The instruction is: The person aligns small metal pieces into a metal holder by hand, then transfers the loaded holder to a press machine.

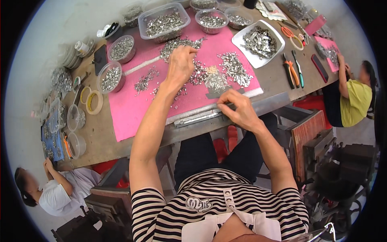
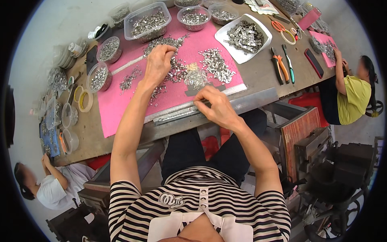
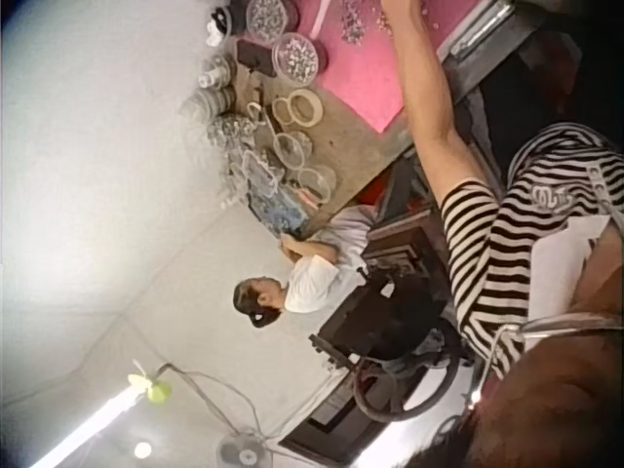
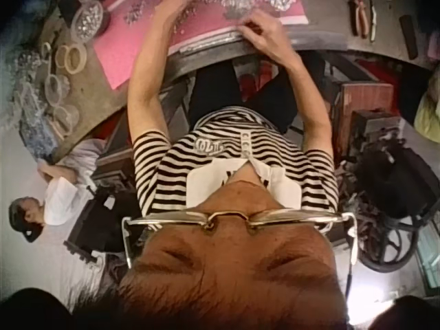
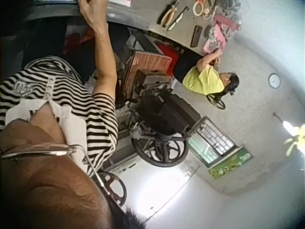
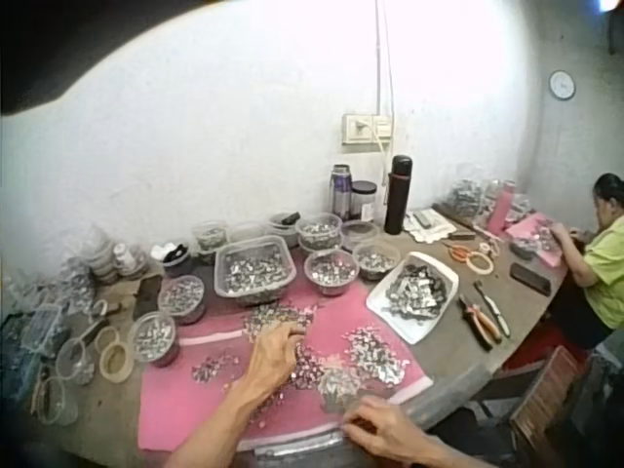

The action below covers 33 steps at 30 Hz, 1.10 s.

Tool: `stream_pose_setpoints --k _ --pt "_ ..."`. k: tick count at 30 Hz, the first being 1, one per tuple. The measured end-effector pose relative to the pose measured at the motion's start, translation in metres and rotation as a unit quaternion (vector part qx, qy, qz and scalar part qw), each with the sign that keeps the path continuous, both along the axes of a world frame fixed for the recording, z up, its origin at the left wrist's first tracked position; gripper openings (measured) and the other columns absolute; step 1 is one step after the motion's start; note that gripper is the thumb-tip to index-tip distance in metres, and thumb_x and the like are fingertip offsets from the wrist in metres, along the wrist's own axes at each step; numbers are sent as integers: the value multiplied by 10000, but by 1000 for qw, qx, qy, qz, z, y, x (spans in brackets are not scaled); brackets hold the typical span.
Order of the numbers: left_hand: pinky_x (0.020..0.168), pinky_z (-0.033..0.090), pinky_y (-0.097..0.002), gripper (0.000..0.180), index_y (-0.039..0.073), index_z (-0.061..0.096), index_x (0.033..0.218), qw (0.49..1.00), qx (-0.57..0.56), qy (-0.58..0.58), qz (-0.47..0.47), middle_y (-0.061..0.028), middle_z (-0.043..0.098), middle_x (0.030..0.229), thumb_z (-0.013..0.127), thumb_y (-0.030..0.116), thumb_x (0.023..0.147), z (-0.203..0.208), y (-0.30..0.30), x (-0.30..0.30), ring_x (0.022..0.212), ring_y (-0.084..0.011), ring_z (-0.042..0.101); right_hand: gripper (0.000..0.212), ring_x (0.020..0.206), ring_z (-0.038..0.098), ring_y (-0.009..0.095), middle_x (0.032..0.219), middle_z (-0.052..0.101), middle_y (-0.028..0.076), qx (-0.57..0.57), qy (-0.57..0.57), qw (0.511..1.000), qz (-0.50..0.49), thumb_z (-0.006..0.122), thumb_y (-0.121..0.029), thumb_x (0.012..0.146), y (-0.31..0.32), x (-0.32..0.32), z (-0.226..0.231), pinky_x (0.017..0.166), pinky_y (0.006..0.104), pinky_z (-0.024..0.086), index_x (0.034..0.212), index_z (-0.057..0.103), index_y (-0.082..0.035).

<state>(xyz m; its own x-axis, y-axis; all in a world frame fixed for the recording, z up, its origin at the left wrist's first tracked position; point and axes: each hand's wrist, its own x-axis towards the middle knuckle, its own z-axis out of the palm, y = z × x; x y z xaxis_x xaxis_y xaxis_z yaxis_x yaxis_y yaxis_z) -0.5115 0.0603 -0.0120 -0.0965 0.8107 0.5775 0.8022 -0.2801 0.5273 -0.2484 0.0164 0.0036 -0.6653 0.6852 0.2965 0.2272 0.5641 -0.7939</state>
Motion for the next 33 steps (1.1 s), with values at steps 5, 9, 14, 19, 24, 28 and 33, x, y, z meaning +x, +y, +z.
stream_pose_setpoints --k 5,9,14,19,24,28,33 --pt "824 514 -445 102 22 726 1003 995 -61 -9 -80 -153 689 931 675 56 921 7 -71 40 885 -337 660 109 888 641 265 943 673 98 58 9 998 10 745 -1 836 -19 4 -9 784 362 510 923 679 -6" --pt "803 499 -418 79 37 732 962 989 -104 -29 -98 -110 701 868 715 62 888 -5 -107 46 832 -296 662 123 886 621 277 947 660 91 101 -5 995 0 760 -7 822 -24 3 -9 782 375 504 924 693 -22" --pt "791 484 -388 77 45 737 944 993 -104 -25 -57 -86 705 821 739 78 874 -6 -120 38 799 -260 659 141 868 612 284 928 647 82 169 -23 985 -14 774 -24 806 -27 -2 -8 773 392 496 928 705 -39" --pt "799 471 -386 71 51 742 949 993 -97 -69 -21 -74 693 806 735 87 888 -8 -125 34 782 -240 650 172 883 616 274 952 649 67 244 -65 967 -17 781 -46 795 -34 -4 -2 804 387 481 951 709 -61" --pt "887 398 -397 78 81 752 959 994 -108 -25 4 -47 692 843 744 124 894 -5 -134 35 819 -216 640 186 931 628 256 1000 653 53 335 -90 938 12 764 -52 805 -38 -2 1 865 396 460 981 704 -59" --pt "931 347 -424 70 107 744 951 995 -100 13 -1 -32 665 885 751 144 892 -7 -134 38 900 -219 620 162 933 636 255 972 658 60 301 -71 950 40 752 -51 820 -29 -4 5 859 393 457 976 706 -44" --pt "937 347 -463 61 104 722 942 993 -95 67 -3 -44 625 904 741 132 890 -7 -133 39 948 -238 595 90 885 632 275 869 632 85 230 -59 971 38 723 -65 864 0 -35 -4 820 392 439 949 716 -38"
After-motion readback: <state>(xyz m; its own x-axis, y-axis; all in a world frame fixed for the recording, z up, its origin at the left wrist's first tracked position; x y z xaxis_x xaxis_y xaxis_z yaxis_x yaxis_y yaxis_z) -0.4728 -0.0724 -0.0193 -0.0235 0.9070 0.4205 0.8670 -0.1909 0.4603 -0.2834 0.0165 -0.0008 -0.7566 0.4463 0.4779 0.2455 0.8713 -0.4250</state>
